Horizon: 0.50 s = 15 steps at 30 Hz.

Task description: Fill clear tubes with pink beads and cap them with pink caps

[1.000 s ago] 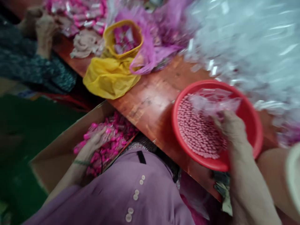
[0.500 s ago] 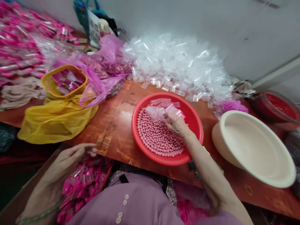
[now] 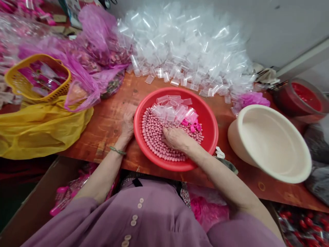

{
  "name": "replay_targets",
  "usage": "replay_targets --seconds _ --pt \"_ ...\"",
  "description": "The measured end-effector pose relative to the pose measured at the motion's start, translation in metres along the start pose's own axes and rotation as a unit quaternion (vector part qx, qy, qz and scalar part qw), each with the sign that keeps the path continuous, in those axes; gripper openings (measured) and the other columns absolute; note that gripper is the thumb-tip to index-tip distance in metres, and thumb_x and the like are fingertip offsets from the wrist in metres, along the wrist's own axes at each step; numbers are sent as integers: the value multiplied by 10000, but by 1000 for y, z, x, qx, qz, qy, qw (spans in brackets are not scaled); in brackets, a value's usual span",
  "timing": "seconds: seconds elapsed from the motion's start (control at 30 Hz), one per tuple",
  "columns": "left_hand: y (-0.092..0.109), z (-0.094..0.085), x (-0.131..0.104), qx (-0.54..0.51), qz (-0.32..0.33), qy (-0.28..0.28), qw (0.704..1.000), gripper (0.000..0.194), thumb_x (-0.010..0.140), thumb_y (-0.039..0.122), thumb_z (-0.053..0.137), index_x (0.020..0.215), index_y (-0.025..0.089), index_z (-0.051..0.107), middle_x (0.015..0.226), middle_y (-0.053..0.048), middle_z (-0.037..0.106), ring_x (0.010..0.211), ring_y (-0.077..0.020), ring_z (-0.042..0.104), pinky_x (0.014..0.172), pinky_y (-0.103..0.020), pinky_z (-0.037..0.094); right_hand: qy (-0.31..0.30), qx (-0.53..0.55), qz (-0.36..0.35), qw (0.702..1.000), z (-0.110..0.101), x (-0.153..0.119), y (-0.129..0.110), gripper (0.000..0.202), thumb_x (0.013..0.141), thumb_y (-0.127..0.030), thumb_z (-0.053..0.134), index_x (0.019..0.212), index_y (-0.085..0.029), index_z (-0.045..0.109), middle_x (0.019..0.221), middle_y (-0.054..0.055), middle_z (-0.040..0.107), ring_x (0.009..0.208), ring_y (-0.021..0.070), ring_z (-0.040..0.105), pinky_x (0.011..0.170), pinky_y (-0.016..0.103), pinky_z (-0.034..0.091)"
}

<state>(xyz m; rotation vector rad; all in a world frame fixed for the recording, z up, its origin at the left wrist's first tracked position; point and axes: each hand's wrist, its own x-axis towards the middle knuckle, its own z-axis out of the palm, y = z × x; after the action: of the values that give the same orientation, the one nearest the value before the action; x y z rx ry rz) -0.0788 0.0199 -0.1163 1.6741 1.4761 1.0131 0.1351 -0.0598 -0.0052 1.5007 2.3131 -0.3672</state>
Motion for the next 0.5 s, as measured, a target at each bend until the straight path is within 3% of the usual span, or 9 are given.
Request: replay_targets --seconds 0.1,0.27,0.37,0.5 --pt "-3 4 -3 70 37 22 997 147 853 136 566 903 152 703 970 -120 701 1013 -257 594 952 -357 410 -14 -5 -21 1000 0 -2 -6 213 968 -297 494 1060 -144 611 1074 169 710 909 244 678 752 316 471" --pt "-1 3 -1 85 69 26 994 160 869 134 563 923 131 713 952 -126 709 949 -246 601 908 -347 407 -29 7 -41 999 -8 -9 3 198 964 -287 519 1065 -171 644 1084 118 726 923 231 673 745 305 453" --pt "-3 3 0 92 79 31 992 149 862 164 586 916 134 721 923 -114 717 909 -237 607 869 -339 418 -16 -60 -22 998 -6 -9 6 205 952 -274 531 1031 -149 673 1074 134 731 1005 281 648 790 340 450" --pt "-9 4 1 112 106 39 987 145 852 195 586 879 159 724 867 -77 723 831 -217 607 816 -331 438 -6 -140 -8 990 4 -1 -2 273 932 -108 440 932 -82 712 969 181 739 1090 333 608 880 394 432"
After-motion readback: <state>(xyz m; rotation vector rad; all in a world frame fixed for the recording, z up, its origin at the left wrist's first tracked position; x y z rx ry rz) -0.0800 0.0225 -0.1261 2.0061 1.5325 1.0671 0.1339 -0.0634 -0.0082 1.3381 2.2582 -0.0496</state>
